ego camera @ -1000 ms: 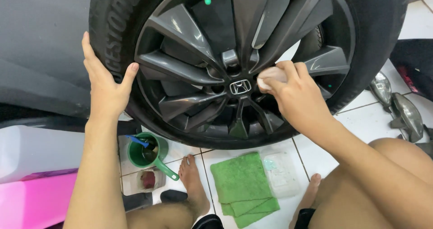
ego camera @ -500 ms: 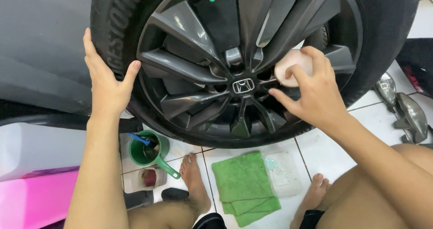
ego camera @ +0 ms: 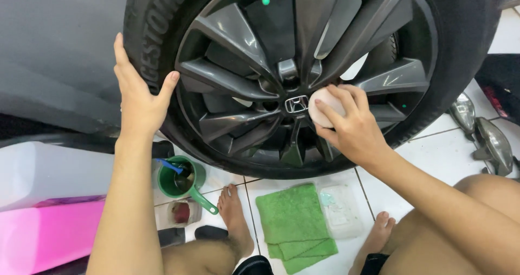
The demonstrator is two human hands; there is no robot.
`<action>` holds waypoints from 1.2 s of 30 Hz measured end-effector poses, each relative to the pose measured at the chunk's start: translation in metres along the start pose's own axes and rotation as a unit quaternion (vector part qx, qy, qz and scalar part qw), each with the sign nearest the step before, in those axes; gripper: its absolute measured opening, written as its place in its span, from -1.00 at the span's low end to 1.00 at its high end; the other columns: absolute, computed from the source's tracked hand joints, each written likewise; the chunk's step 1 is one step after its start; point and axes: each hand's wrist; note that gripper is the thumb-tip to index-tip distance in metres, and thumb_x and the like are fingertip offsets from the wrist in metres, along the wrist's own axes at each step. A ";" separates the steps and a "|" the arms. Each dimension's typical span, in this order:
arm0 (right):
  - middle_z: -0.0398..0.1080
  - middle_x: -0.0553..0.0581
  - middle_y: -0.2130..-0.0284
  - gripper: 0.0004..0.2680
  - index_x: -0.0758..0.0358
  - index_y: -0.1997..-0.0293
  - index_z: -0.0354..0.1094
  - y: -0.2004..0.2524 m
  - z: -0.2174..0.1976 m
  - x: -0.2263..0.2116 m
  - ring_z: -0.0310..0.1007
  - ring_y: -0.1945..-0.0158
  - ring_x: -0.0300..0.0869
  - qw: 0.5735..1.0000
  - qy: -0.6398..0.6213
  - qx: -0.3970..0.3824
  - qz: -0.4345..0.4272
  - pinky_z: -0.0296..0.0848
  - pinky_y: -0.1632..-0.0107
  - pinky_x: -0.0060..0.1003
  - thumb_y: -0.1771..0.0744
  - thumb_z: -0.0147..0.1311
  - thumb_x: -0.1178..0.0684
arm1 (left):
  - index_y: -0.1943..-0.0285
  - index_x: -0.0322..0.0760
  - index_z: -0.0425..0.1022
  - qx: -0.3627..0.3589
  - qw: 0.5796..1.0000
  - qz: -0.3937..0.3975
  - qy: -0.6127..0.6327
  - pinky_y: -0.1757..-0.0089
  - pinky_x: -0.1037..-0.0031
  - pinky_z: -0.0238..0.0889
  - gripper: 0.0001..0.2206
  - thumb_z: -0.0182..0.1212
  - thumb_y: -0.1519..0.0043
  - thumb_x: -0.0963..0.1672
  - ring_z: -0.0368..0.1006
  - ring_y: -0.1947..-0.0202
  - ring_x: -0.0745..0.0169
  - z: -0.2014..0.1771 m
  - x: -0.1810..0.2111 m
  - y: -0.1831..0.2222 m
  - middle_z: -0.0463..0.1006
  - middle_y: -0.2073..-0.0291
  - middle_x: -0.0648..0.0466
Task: The person cleans a car wheel using a white sponge, scrubbing the spokes and rim in circular motions. The person holds the tire with the left hand while scrubbing with the right hand, occasionally dipping the sponge into a green bucket of water.
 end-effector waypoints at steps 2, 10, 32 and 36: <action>0.31 0.44 -0.12 -0.73 0.36 -0.02 0.42 0.000 0.003 -0.006 0.30 -0.11 0.31 0.998 -0.046 -0.023 -0.025 0.46 -0.17 0.14 -0.29 0.36 0.10 | -0.60 0.02 -0.43 -0.008 1.000 -0.011 0.002 -0.20 -0.18 0.07 -0.18 0.21 -0.40 0.08 0.06 -0.47 -0.31 -0.001 0.003 -0.001 0.06 -0.45 -0.25; 0.29 0.49 -0.23 -0.68 0.37 -0.16 0.36 -0.036 0.005 -0.011 0.36 -0.20 0.34 0.992 -0.076 0.045 -0.094 0.48 -0.28 0.14 -0.35 0.37 0.08 | -0.60 0.04 -0.43 -0.005 1.000 -0.012 0.009 -0.13 -0.08 0.20 -0.17 0.21 -0.39 0.10 0.10 -0.44 -0.31 -0.002 -0.002 -0.002 0.07 -0.44 -0.25; 0.35 0.40 -0.16 -0.83 0.35 0.12 0.40 -0.039 0.025 -0.021 0.36 0.00 0.22 0.995 0.031 0.079 -0.043 0.50 -0.11 0.00 -0.42 0.21 0.02 | -0.60 0.07 -0.40 0.004 1.000 0.008 0.006 -0.13 -0.09 0.22 -0.16 0.27 -0.39 0.11 0.12 -0.44 -0.25 0.000 -0.014 -0.006 0.10 -0.44 -0.22; 0.34 0.45 -0.15 -0.87 0.29 0.07 0.44 -0.041 0.022 -0.028 0.34 0.01 0.27 0.994 0.024 0.093 -0.047 0.52 -0.08 0.04 -0.38 0.29 0.12 | -0.60 0.08 -0.39 0.005 1.000 0.010 0.014 -0.17 -0.09 0.19 -0.17 0.27 -0.39 0.10 0.10 -0.45 -0.26 0.000 -0.013 -0.005 0.09 -0.46 -0.23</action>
Point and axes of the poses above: each hand's wrist, its own y-axis away from the middle knuckle, its own z-axis out of the palm, x = y × z
